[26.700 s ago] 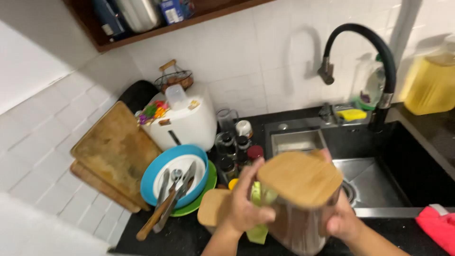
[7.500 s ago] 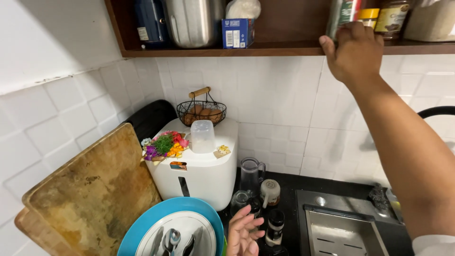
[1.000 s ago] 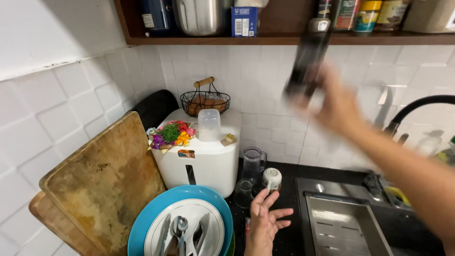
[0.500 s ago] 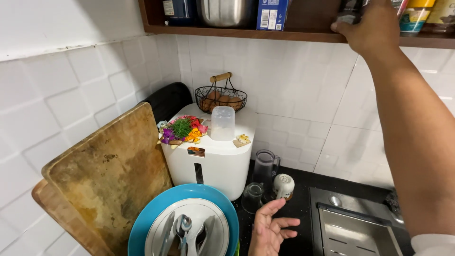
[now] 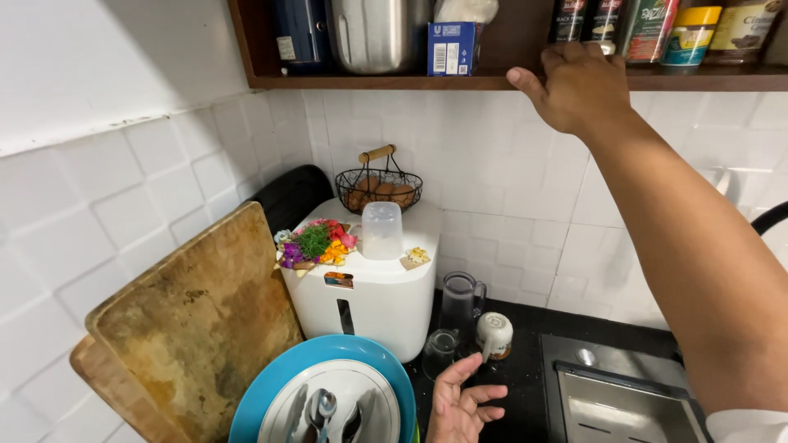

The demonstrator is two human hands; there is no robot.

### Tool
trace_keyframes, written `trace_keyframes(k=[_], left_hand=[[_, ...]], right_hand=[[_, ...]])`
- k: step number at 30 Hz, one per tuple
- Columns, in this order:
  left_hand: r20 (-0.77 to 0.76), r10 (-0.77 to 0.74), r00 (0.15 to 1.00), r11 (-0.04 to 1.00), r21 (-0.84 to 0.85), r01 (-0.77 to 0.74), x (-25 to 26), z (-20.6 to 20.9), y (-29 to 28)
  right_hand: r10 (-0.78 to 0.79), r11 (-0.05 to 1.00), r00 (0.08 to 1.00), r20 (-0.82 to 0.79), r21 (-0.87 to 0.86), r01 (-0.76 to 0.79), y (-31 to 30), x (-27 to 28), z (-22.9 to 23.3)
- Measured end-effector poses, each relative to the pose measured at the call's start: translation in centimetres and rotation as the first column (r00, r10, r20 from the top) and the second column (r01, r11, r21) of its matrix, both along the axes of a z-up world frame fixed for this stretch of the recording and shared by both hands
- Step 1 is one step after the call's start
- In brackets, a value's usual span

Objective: Organizing kitchen spice jars and wiping down surfaces and a cutting board.

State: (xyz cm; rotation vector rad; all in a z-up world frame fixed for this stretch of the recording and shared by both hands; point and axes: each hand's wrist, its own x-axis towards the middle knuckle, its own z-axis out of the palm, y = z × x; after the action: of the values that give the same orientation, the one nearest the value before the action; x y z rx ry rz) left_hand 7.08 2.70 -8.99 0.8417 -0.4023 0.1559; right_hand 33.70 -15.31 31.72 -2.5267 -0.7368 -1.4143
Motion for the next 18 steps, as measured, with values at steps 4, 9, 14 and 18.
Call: trace_keyframes(k=[4,9,14,18], left_hand=[[0.016,0.009,1.0,1.0,-0.012,-0.009,-0.2,0.6,0.4],[0.031,0.006,1.0,1.0,-0.01,-0.005,-0.9,1.5,0.6],[-0.011,0.144,0.989,0.989,-0.031,-0.145,-3.4,5.5,0.2],[-0.127,0.344,0.93,0.927,-0.107,-0.358,-6.2,10.4,-0.3]], right_hand=[[-0.1,0.995,0.99,-0.101,-0.033,0.097,0.9,-1.0,1.3],[-0.213,0.977,0.909,-0.358,-0.058,0.206,1.7,-2.7,3.1],[-0.068,0.997,0.984,-0.165,-0.042,0.062,0.5,-0.3,0.5],[0.133,0.991,0.972,0.196,-0.036,-0.129,0.9,-1.4,-7.3]])
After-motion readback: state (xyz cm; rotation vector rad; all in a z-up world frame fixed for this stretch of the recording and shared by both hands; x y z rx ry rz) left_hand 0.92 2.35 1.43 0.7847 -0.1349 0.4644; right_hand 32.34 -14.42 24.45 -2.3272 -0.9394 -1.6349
